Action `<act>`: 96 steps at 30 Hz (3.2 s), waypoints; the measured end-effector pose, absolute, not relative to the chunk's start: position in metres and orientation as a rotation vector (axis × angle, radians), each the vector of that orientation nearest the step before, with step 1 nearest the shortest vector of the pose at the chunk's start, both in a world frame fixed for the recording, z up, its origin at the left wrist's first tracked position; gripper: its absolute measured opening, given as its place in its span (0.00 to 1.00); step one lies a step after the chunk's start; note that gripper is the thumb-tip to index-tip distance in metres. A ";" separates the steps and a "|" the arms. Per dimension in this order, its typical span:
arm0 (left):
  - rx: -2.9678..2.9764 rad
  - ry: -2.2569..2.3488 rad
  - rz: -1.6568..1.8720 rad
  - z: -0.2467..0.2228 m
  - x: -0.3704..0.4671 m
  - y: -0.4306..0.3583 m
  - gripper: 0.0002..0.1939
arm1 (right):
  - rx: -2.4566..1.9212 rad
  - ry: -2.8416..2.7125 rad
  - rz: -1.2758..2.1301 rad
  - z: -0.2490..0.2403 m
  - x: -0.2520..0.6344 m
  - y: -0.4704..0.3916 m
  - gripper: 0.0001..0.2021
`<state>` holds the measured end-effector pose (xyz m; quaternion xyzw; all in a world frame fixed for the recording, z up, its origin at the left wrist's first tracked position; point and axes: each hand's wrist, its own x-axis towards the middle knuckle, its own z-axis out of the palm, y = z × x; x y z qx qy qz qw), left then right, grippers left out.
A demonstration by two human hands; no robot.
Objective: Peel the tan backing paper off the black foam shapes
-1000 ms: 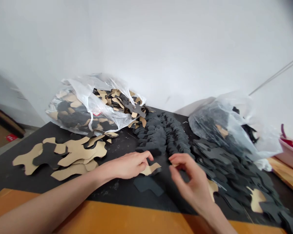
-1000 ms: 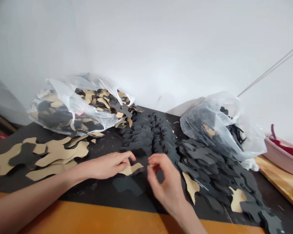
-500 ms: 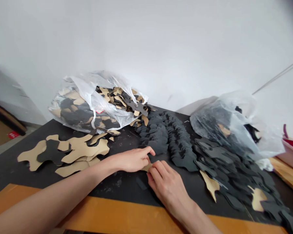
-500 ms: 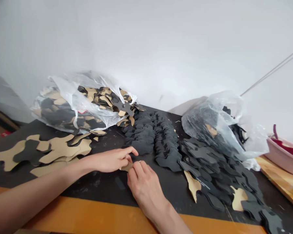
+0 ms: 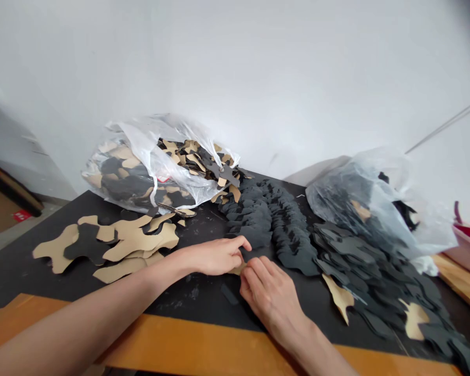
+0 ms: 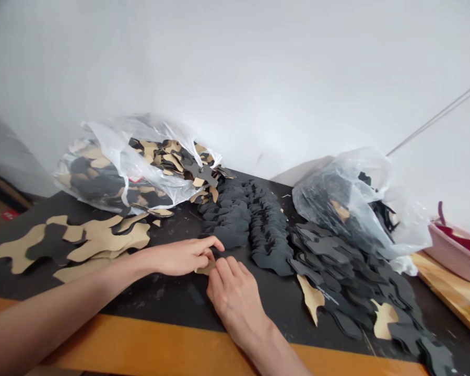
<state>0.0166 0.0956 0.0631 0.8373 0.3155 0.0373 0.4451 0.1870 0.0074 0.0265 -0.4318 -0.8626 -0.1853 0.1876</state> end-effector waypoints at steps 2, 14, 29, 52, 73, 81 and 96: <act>2.081 0.771 0.094 0.062 0.016 0.096 0.22 | -1.204 -2.420 -0.509 0.026 0.190 0.008 0.13; 2.093 0.771 0.134 0.055 0.018 0.096 0.21 | -1.264 -2.476 -0.357 0.035 0.193 -0.003 0.07; 2.081 0.757 0.144 0.056 0.018 0.096 0.22 | -1.308 -2.502 -0.324 0.034 0.185 0.004 0.09; 2.143 0.717 0.259 0.053 0.013 0.087 0.05 | -1.334 -2.715 -0.665 0.077 0.203 0.011 0.09; 2.097 0.759 0.125 0.062 0.003 0.078 0.16 | -1.464 -2.091 0.453 0.030 0.245 -0.028 0.17; 2.120 0.620 0.122 0.056 -0.001 0.083 0.15 | -1.285 -2.160 0.467 0.027 0.253 -0.025 0.11; 2.185 0.559 0.107 0.054 0.000 0.082 0.08 | -1.283 -2.373 0.261 0.024 0.261 -0.029 0.15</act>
